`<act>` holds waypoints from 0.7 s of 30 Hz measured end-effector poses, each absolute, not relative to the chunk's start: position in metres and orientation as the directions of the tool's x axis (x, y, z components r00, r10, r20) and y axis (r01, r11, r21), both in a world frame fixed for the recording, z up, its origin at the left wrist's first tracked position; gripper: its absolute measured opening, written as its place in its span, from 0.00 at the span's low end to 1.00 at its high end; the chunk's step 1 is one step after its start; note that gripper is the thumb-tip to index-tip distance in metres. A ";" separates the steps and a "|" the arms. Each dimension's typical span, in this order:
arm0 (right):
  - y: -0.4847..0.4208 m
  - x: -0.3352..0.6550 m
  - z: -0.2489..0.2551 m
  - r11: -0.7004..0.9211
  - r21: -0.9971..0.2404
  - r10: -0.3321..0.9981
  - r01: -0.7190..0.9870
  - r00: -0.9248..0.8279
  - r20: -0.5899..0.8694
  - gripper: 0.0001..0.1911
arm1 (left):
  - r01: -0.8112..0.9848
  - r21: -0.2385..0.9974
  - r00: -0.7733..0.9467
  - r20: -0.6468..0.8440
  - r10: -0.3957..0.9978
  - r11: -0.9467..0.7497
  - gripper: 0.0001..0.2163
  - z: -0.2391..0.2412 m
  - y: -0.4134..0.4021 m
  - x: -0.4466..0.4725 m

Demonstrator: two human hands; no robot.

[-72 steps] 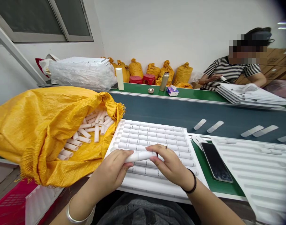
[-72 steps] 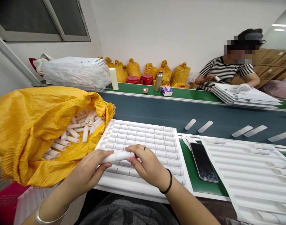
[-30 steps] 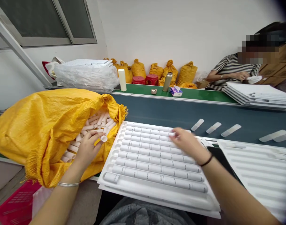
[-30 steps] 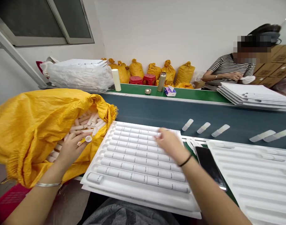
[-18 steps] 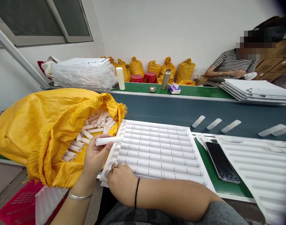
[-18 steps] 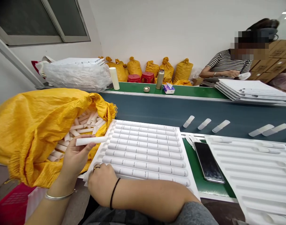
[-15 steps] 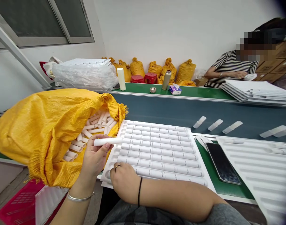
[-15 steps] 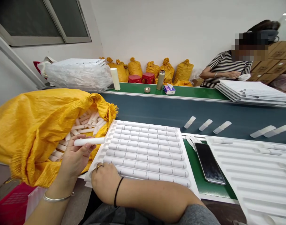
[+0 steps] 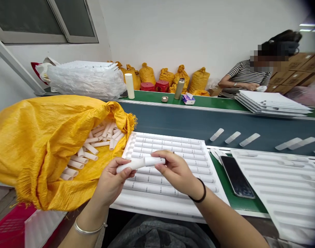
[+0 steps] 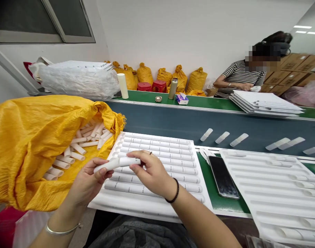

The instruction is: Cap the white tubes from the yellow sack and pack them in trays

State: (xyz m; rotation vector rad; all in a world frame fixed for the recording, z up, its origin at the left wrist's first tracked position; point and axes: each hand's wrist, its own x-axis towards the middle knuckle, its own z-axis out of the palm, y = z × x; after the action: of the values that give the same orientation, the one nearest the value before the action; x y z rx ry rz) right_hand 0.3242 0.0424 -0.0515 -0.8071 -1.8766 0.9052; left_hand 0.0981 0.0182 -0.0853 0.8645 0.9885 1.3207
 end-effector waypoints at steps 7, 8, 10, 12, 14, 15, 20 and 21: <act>0.041 0.358 -0.046 0.758 -0.604 0.601 0.246 -0.622 0.501 0.19 | 0.320 0.943 0.260 0.008 0.966 -0.094 0.11 -0.061 0.008 0.117; 0.041 0.360 -0.047 0.767 -0.589 0.596 0.255 -0.625 0.504 0.19 | 0.348 0.930 0.271 0.026 0.962 -0.123 0.11 -0.058 0.007 0.119; 0.041 0.364 -0.049 0.775 -0.570 0.595 0.274 -0.623 0.509 0.17 | 0.377 0.911 0.285 0.055 0.957 -0.164 0.10 -0.056 0.004 0.122; 0.040 0.369 -0.050 0.763 -0.576 0.611 0.294 -0.619 0.493 0.16 | 0.404 0.890 0.286 0.096 0.953 -0.211 0.09 -0.057 0.003 0.124; 0.039 0.372 -0.053 0.709 -0.619 0.667 0.339 -0.609 0.430 0.15 | 0.426 0.859 0.273 0.179 0.945 -0.286 0.08 -0.060 0.002 0.125; 0.038 0.374 -0.055 0.669 -0.649 0.702 0.364 -0.596 0.390 0.15 | 0.435 0.835 0.266 0.237 0.934 -0.336 0.08 -0.063 0.003 0.126; 0.032 0.379 -0.060 0.512 -0.768 0.819 0.386 -0.490 0.300 0.16 | 0.468 0.690 0.267 0.485 0.833 -0.552 0.17 -0.085 0.002 0.127; 0.030 0.379 -0.060 0.510 -0.769 0.820 0.385 -0.488 0.300 0.16 | 0.455 0.685 0.251 0.514 0.820 -0.569 0.19 -0.091 0.003 0.128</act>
State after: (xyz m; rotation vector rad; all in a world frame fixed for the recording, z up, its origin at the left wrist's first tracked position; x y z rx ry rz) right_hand 0.3791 0.0296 -0.0596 -0.9801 -2.0844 0.8376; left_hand 0.1280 0.0030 -0.0907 2.1321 1.1634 1.2489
